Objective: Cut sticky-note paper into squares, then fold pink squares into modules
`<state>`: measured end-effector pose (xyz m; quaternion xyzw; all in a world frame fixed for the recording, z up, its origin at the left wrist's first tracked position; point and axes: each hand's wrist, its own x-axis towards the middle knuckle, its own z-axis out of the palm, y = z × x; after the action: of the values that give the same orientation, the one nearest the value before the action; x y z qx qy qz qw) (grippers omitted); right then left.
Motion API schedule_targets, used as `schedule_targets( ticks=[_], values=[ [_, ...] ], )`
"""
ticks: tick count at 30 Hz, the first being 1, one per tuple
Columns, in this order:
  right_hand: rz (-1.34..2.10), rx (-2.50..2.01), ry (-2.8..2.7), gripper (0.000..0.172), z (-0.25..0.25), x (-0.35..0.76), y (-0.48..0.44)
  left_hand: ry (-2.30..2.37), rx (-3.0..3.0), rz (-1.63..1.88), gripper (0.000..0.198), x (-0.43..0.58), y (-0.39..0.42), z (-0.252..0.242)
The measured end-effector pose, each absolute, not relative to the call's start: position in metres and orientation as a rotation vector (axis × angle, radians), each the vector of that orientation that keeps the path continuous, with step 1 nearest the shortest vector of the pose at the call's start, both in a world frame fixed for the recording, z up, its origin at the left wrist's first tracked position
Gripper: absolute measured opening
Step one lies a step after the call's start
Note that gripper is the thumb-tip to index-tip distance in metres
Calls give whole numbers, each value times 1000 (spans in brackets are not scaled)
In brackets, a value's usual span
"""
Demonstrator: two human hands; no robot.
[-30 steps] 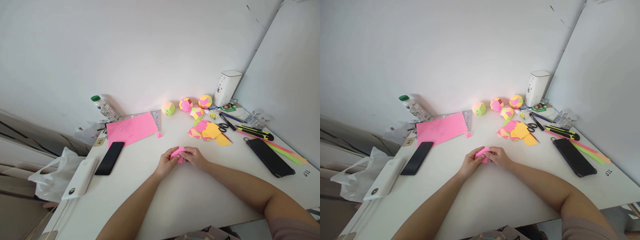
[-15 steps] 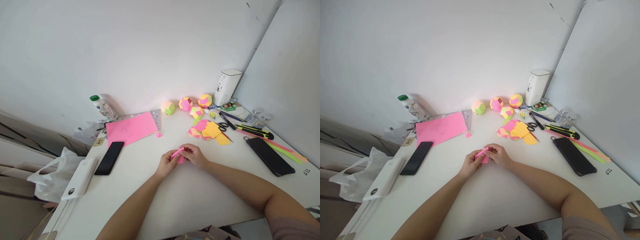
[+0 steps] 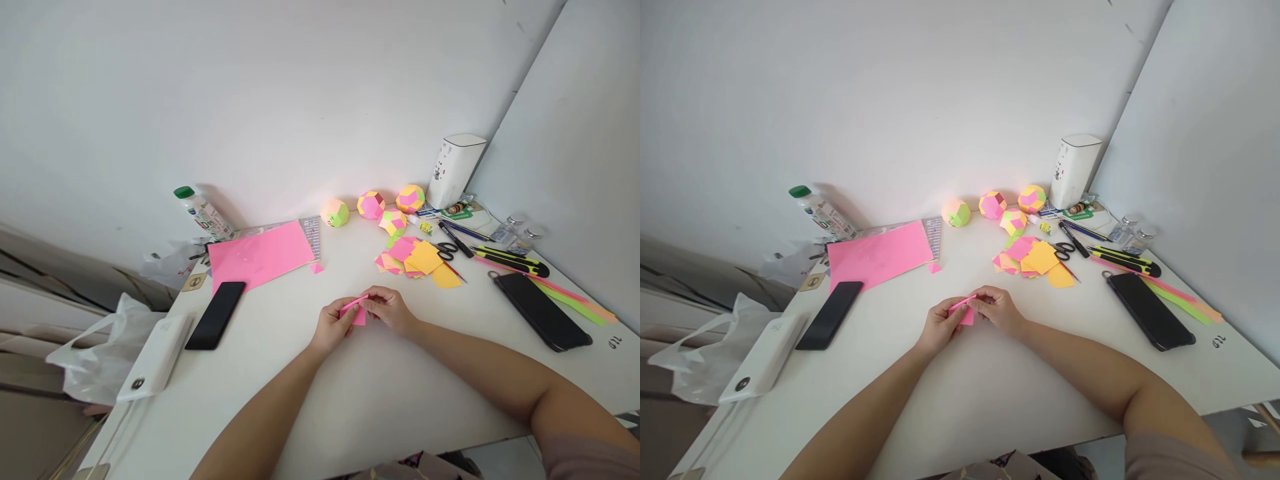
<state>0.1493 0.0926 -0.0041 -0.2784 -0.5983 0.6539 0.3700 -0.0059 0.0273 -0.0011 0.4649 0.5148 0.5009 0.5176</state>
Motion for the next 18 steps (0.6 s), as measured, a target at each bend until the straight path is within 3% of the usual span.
schedule_targets(
  ticks=[18],
  values=[
    [1689, -732, -1487, 23, -1, 149, 93, 1253, 1116, 1173, 41, -8, 27, -5]
  ],
)
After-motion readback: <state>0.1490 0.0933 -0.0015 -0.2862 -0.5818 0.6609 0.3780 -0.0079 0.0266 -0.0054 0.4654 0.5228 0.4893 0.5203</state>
